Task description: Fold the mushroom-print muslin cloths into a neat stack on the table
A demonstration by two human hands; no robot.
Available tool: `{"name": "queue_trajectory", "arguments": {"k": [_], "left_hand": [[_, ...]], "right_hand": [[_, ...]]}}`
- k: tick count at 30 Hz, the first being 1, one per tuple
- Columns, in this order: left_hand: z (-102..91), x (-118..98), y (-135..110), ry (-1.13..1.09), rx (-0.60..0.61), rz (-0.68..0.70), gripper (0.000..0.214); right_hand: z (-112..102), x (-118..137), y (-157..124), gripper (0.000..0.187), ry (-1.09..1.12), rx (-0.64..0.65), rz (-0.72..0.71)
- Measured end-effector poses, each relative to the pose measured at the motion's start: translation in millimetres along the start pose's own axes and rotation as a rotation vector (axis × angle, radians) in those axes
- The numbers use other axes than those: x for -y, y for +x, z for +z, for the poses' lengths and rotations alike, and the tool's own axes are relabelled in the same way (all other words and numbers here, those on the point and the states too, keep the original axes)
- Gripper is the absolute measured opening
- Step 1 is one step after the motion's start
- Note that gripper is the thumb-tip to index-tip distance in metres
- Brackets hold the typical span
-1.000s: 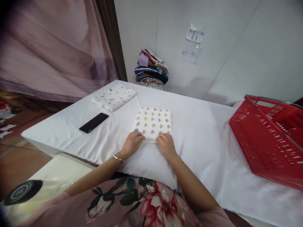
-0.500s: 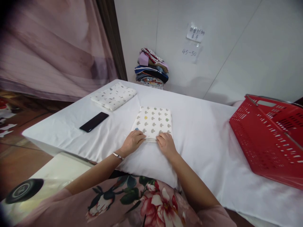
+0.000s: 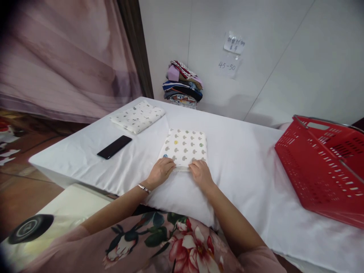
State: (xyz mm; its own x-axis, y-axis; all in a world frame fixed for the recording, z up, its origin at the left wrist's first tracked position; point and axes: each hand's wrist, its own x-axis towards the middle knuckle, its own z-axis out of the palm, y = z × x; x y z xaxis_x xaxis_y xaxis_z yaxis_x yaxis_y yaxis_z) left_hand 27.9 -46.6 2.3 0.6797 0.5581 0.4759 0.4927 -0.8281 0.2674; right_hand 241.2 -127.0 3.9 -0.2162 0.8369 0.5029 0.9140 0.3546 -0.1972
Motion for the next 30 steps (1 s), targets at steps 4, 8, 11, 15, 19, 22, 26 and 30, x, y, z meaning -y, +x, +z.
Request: {"name": "queue_trajectory", "arguments": {"k": [4,8,11,15,19,22,26,30], "left_hand": [[1.5,2,-4,-0.006,0.013,0.023,0.019],[3.7,5,-3,0.000,0.020,0.029,0.017],[5.2,5,-1,0.007,0.007,0.041,0.017],[5.3,3,-3,0.032,-0.016,0.060,0.019],[2.3,1,-7,0.042,-0.009,0.066,0.019],[0.3,-2,-8,0.047,-0.005,0.066,0.021],[-1.0,-5,-10,0.057,0.003,0.047,0.022],[-3.8,-5,-12,-0.031,-0.024,0.034,0.021]], "right_hand": [[2,0,-3,0.023,0.017,-0.011,-0.010],[2,-3,-2,0.022,0.026,0.033,-0.022],[2,-4,-2,0.023,0.019,0.015,-0.029],[1,-2,-3,0.025,-0.003,0.000,-0.047],[0,0,-4,0.024,-0.003,0.012,-0.072],[0,4,-2,0.023,-0.029,0.042,-0.066],[7,13,1,0.025,-0.072,0.040,-0.056],[15,18,1,0.024,-0.077,0.030,-0.039]]}}
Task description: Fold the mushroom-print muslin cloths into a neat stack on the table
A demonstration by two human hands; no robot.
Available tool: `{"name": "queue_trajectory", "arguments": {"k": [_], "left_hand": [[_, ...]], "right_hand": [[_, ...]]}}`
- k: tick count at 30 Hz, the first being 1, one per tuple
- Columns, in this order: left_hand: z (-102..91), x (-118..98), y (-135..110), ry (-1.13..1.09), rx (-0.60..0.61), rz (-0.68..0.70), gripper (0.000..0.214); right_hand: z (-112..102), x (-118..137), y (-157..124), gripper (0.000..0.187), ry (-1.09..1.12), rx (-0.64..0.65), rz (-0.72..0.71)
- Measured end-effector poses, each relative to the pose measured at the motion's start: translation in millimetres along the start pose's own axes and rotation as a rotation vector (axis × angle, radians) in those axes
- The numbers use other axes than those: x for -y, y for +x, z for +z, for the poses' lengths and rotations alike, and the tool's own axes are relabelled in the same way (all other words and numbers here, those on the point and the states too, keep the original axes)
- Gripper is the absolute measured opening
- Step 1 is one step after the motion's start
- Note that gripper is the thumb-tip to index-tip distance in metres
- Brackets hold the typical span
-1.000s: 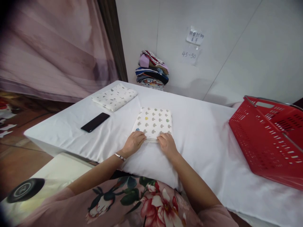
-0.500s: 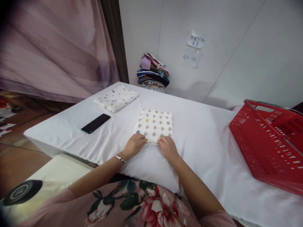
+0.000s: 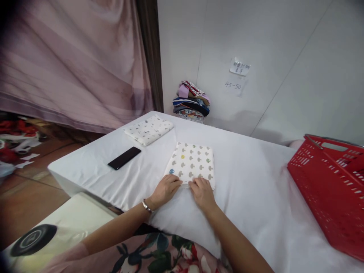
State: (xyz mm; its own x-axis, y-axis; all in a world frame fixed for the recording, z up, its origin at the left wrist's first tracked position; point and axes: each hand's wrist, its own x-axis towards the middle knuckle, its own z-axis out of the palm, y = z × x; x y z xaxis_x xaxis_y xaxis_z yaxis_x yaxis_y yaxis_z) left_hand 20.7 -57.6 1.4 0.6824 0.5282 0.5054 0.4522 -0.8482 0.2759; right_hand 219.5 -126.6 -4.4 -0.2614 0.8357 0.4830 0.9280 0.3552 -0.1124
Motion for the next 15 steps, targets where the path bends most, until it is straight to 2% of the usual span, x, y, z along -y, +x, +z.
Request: {"name": "queue_trajectory", "arguments": {"k": [3,8,12,15], "left_hand": [[-3.5,4,-4,-0.069,-0.089,-0.111,0.017],[-6.6,19,-17,-0.159,-0.260,-0.457,0.019],[-10.5,27,-20,-0.418,-0.215,-0.789,0.027],[-14.9,29,-16,-0.492,-0.144,-0.899,0.028]], "right_hand": [[2,0,-2,0.022,0.014,-0.008,0.007],[3,0,-5,0.023,0.026,-0.048,0.009],[6,-1,-8,0.026,0.022,-0.076,-0.003],[8,-2,-10,0.027,0.012,-0.076,-0.006]]}}
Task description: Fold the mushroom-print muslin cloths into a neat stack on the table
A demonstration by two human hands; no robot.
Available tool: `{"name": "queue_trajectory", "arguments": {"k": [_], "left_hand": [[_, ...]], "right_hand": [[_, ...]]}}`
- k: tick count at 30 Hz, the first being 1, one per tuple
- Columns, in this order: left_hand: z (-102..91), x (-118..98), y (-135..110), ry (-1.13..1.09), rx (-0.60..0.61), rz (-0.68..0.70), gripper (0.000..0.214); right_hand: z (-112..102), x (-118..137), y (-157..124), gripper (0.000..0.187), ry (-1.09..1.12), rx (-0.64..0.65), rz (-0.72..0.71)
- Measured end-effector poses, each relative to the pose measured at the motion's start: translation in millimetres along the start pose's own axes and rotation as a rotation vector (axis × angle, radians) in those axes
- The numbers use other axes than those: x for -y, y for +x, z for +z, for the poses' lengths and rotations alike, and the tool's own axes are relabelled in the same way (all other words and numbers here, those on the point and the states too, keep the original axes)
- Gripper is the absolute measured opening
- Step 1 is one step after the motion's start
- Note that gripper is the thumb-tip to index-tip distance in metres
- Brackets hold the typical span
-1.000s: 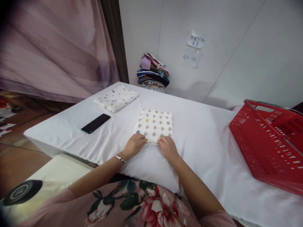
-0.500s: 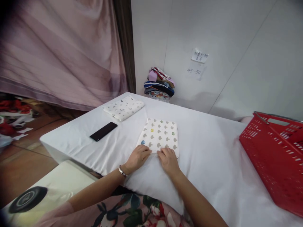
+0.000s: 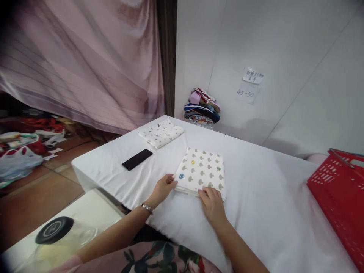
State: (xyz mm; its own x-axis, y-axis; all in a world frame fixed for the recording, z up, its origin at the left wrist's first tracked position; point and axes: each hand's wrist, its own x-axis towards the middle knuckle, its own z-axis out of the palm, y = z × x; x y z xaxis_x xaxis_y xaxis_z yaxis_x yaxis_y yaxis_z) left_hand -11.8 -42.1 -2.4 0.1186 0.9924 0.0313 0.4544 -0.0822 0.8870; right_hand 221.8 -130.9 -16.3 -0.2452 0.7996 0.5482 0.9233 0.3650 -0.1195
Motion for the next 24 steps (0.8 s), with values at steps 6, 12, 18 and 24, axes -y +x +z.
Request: {"name": "queue_trajectory", "arguments": {"k": [6,12,18,24], "left_hand": [[-3.2,-3,1,0.114,0.032,0.008,0.025],[-3.0,-8,5,0.180,0.074,-0.030,0.031],[3.8,-27,25,0.173,0.120,-0.099,0.051],[2.6,-32,37,0.213,0.270,-0.214,0.048]], "right_hand": [[2,-3,-4,0.031,-0.002,0.021,-0.020],[-1,0,-3,0.033,-0.011,0.036,-0.017],[-3,3,0,0.031,-0.038,0.041,-0.005],[-4,0,-1,0.031,-0.026,0.050,-0.025]]}}
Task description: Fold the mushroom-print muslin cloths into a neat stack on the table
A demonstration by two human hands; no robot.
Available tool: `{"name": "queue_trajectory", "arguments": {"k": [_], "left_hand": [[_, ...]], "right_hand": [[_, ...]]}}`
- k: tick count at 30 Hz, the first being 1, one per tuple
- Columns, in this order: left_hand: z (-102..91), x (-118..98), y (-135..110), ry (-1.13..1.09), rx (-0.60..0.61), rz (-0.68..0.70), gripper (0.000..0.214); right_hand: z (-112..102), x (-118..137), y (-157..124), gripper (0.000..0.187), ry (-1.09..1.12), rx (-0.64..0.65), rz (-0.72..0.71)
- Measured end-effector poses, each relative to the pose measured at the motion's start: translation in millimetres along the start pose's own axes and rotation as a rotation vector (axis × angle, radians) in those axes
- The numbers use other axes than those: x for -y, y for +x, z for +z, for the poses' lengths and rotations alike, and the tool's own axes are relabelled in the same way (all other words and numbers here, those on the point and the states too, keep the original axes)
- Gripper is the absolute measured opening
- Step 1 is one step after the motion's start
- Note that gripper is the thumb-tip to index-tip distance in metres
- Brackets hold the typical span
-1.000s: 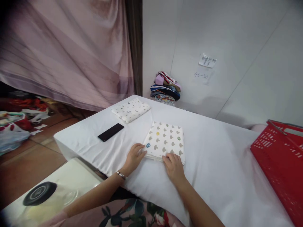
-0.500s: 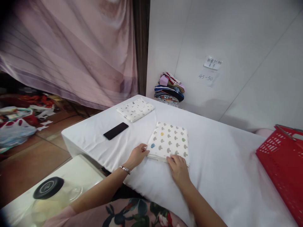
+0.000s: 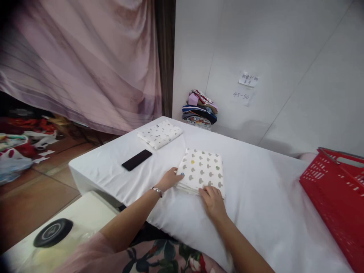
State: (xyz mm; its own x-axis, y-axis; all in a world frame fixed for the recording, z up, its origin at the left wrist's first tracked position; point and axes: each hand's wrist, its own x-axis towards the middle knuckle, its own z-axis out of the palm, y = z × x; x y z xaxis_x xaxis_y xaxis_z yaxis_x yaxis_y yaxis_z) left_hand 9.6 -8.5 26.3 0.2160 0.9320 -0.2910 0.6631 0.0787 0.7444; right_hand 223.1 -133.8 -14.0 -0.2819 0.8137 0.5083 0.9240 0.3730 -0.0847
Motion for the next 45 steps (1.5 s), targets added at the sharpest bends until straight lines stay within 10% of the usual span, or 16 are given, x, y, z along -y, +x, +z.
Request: {"name": "queue_trajectory", "arguments": {"k": [13,22,31,41,45], "left_hand": [[0.7,0,-8,0.206,-0.047,0.032,0.058],[0.6,7,-3,0.191,-0.049,0.049,0.059],[-2.3,1,0,0.175,-0.039,-0.003,0.060],[-3.6,10,6,0.045,-0.085,-0.007,0.063],[-21.9,10,15,-0.009,-0.183,-0.051,0.065]], "right_hand": [[-19,-22,13,0.030,0.269,-0.026,0.271],[9,-41,-6,0.048,0.315,0.094,0.463],[-9,-63,22,0.068,0.755,0.026,1.063],[-29,-57,31,0.098,1.222,0.055,1.217],[-31,-32,21,0.091,1.234,0.171,1.075]]}}
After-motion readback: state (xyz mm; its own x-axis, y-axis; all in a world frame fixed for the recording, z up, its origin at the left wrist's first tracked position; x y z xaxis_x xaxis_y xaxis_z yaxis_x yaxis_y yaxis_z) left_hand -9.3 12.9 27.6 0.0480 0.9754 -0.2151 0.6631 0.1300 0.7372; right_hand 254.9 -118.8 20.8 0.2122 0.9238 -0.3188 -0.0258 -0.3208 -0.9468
